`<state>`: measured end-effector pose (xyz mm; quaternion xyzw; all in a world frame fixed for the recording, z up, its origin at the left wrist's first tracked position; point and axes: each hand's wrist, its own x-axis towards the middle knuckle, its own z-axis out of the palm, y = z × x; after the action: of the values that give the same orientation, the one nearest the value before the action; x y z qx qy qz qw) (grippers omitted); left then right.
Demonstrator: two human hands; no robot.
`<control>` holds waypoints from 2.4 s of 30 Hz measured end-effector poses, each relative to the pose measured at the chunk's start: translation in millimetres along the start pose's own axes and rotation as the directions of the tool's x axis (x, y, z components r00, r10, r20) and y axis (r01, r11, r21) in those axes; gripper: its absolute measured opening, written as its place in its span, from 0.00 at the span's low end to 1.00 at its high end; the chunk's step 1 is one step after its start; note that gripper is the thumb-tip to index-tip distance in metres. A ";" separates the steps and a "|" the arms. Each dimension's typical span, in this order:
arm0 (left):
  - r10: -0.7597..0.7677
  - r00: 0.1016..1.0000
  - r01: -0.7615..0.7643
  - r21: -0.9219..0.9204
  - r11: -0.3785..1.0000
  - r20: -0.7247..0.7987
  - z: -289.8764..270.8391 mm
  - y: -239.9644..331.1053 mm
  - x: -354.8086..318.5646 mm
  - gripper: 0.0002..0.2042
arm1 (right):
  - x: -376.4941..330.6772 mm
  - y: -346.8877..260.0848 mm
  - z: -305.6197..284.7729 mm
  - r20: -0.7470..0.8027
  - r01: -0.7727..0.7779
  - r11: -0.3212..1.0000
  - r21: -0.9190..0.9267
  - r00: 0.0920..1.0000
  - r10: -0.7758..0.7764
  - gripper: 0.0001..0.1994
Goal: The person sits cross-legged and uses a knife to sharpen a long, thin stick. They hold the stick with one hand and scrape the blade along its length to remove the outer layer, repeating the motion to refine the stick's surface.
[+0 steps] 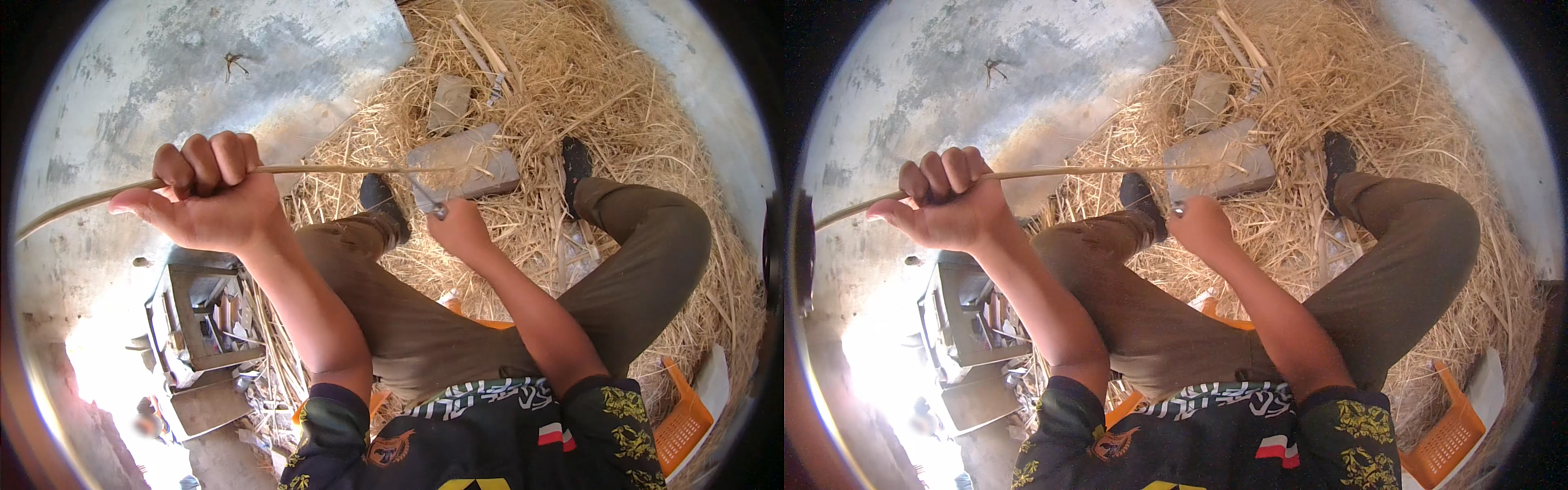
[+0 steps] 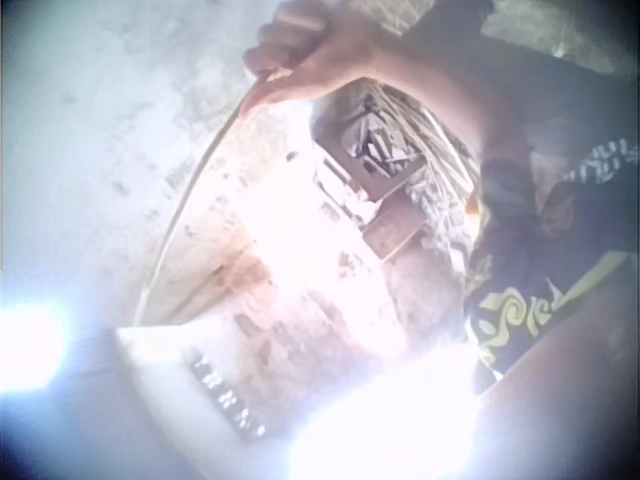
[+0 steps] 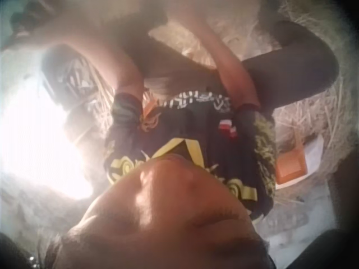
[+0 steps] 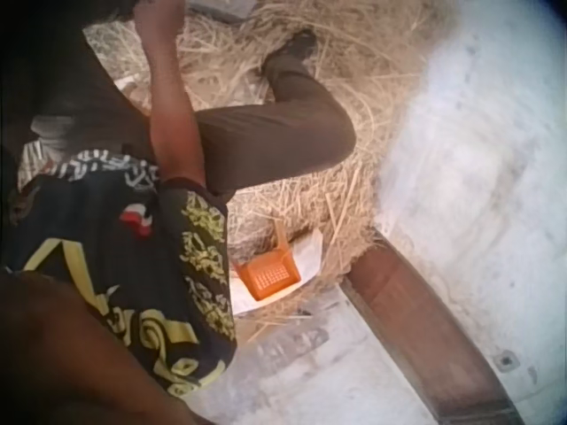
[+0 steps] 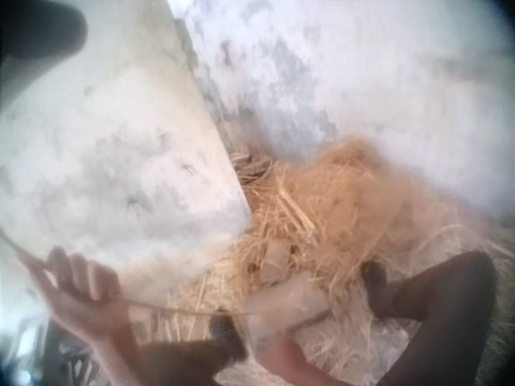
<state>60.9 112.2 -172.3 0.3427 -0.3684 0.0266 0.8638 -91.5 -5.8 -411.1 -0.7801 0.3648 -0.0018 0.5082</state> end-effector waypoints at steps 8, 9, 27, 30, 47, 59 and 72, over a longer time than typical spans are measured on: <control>-0.063 0.978 0.099 -0.174 0.980 0.198 5.1 1.8 0.2 0.34 | 9.0 4.8 -3.6 -0.057 -0.024 0.998 -0.050 0.998 0.022 0.17; -0.049 0.983 0.073 -0.130 0.989 0.178 4.7 1.5 -0.7 0.34 | 2.6 -4.7 -2.7 -0.060 0.039 0.996 -0.075 0.997 -0.043 0.17; 0.027 0.996 -0.025 -0.022 0.999 0.090 -1.7 -7.4 4.3 0.34 | 19.5 41.2 8.3 -0.119 -0.080 0.994 -0.069 0.990 0.071 0.15; 0.006 0.997 -0.004 -0.033 0.999 0.076 0.8 -5.7 4.2 0.34 | 28.6 69.8 8.3 -0.161 -0.190 0.975 -0.115 0.972 0.171 0.16; -0.012 0.992 0.027 0.121 0.992 -0.126 -0.7 -36.4 1.7 0.33 | 39.7 96.5 25.2 -0.139 -0.167 0.982 -0.087 0.978 0.154 0.15; -0.022 0.996 0.036 0.165 0.986 -0.088 14.3 -43.2 -4.5 0.35 | 53.7 122.4 41.0 -0.147 -0.321 0.936 -0.146 0.942 0.301 0.16; -0.023 0.996 0.036 0.165 0.986 -0.081 13.5 -41.1 -4.2 0.35 | 49.1 125.1 51.4 -0.110 -0.068 0.975 0.211 0.990 0.092 0.14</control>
<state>61.8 73.4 -191.9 0.4176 -0.3254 0.0581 0.8464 -107.3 -20.3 -553.4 -0.7064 0.4236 -0.0658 0.5633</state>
